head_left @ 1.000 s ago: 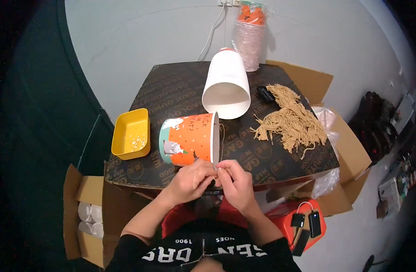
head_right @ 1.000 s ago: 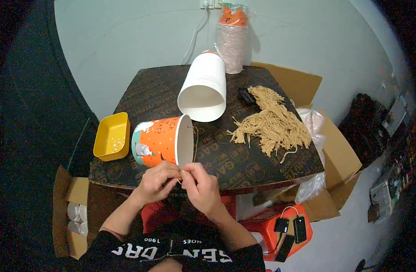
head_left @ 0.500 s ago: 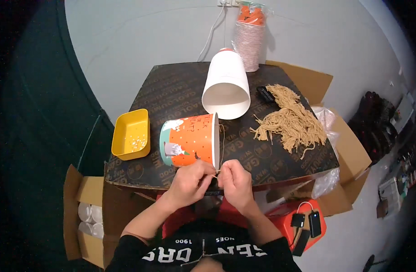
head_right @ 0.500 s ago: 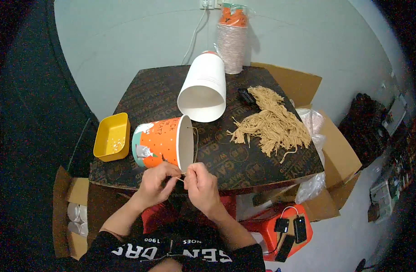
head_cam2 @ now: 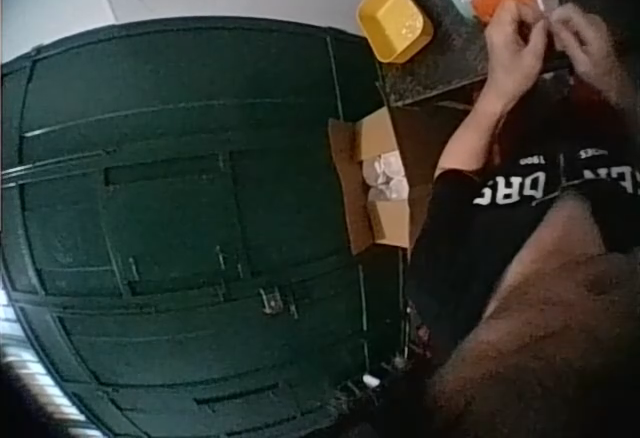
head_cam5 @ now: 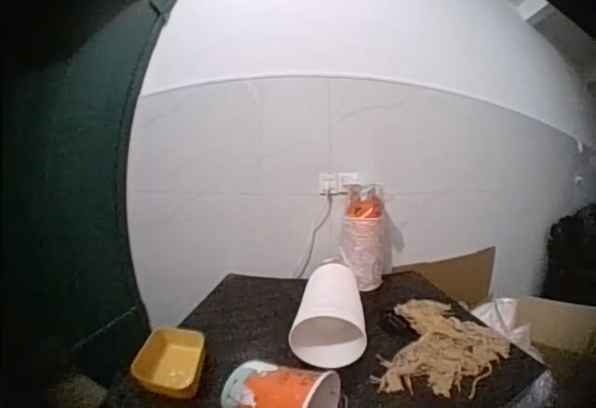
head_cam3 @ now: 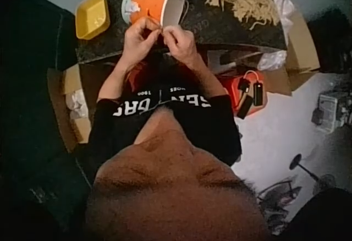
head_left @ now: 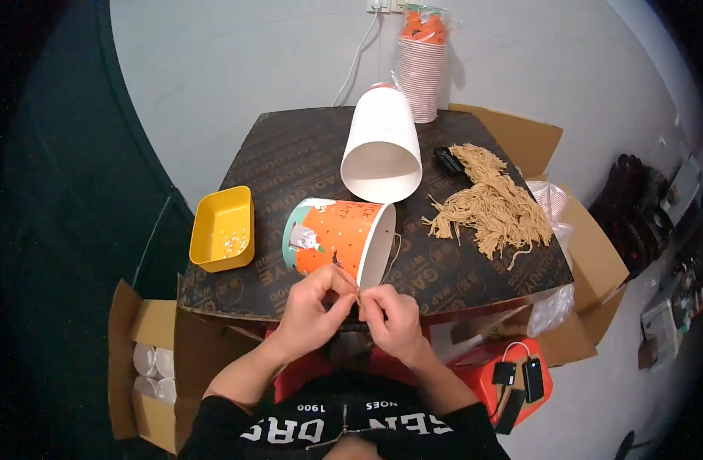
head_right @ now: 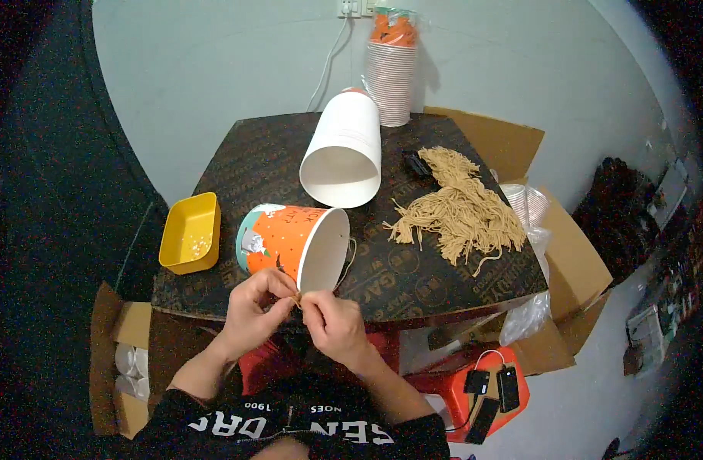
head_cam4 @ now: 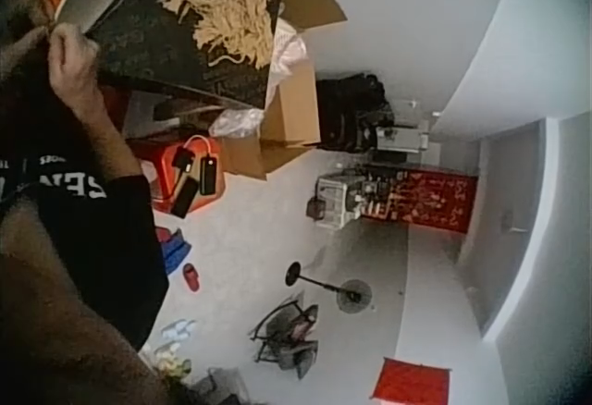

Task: Thread string handles through pre-punched holes in paper buckets for packaging.

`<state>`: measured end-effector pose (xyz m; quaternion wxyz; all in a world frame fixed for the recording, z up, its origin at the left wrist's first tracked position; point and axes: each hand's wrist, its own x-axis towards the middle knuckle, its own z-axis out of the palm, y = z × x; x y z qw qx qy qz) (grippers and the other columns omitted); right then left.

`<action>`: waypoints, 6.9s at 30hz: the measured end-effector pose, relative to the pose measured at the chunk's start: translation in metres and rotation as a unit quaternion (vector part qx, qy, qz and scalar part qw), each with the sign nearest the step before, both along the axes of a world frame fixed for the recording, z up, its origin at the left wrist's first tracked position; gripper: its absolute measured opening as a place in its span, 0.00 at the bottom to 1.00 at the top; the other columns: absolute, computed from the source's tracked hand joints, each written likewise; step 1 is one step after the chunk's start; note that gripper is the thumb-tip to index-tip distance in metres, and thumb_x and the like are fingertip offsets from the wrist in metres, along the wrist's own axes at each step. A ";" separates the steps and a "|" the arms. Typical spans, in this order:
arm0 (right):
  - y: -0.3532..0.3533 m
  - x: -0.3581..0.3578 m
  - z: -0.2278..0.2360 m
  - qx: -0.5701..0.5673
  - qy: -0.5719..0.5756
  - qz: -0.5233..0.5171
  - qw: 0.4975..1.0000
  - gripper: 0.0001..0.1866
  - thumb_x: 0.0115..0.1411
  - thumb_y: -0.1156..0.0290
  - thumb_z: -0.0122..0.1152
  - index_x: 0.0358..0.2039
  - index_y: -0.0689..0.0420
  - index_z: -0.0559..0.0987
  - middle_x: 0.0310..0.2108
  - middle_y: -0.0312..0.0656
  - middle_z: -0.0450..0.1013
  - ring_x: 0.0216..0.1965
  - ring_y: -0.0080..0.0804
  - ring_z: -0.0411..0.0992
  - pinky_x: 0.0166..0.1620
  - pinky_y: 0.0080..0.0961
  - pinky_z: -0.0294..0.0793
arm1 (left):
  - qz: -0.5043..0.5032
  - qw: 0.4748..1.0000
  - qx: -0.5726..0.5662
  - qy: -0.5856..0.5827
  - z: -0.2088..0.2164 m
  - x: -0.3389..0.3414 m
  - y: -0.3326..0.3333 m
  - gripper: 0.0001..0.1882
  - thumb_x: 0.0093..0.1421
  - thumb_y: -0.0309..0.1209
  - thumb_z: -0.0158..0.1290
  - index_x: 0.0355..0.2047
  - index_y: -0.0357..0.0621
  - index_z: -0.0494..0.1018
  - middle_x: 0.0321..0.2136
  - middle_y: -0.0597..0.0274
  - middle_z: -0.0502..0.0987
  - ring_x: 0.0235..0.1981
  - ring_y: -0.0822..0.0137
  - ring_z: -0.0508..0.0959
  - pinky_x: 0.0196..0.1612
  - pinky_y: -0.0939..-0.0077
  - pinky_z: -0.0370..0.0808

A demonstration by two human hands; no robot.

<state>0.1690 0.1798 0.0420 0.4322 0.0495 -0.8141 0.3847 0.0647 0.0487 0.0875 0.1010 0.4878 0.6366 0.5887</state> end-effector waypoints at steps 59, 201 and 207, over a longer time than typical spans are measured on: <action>0.002 0.015 0.025 -0.433 -0.129 0.196 0.870 0.13 0.72 0.64 0.44 0.46 0.62 0.67 0.21 0.41 0.72 0.16 0.20 0.66 0.20 0.15 0.63 | -0.004 0.819 0.192 0.541 -0.010 -0.027 0.010 0.15 0.44 0.27 0.58 0.35 0.37 0.77 0.31 0.54 0.76 0.25 0.60 0.77 0.21 0.74 0.73; -0.014 0.012 0.021 -0.237 0.025 -0.007 0.971 0.03 0.59 0.80 0.61 0.34 0.63 0.76 0.26 0.39 0.74 0.26 0.19 0.71 0.28 0.20 0.70 | 0.021 0.980 0.060 0.190 0.016 0.012 0.007 0.09 0.52 0.14 0.57 0.33 0.37 0.73 0.31 0.56 0.75 0.27 0.66 0.77 0.28 0.78 0.73; -0.013 0.012 0.032 -0.099 0.076 -0.117 0.985 0.07 0.54 0.81 0.64 0.33 0.62 0.77 0.39 0.45 0.69 0.38 0.33 0.71 0.38 0.26 0.72 | 0.031 0.977 0.064 0.199 0.014 0.012 0.008 0.09 0.51 0.15 0.58 0.32 0.37 0.72 0.31 0.55 0.76 0.28 0.62 0.77 0.28 0.75 0.73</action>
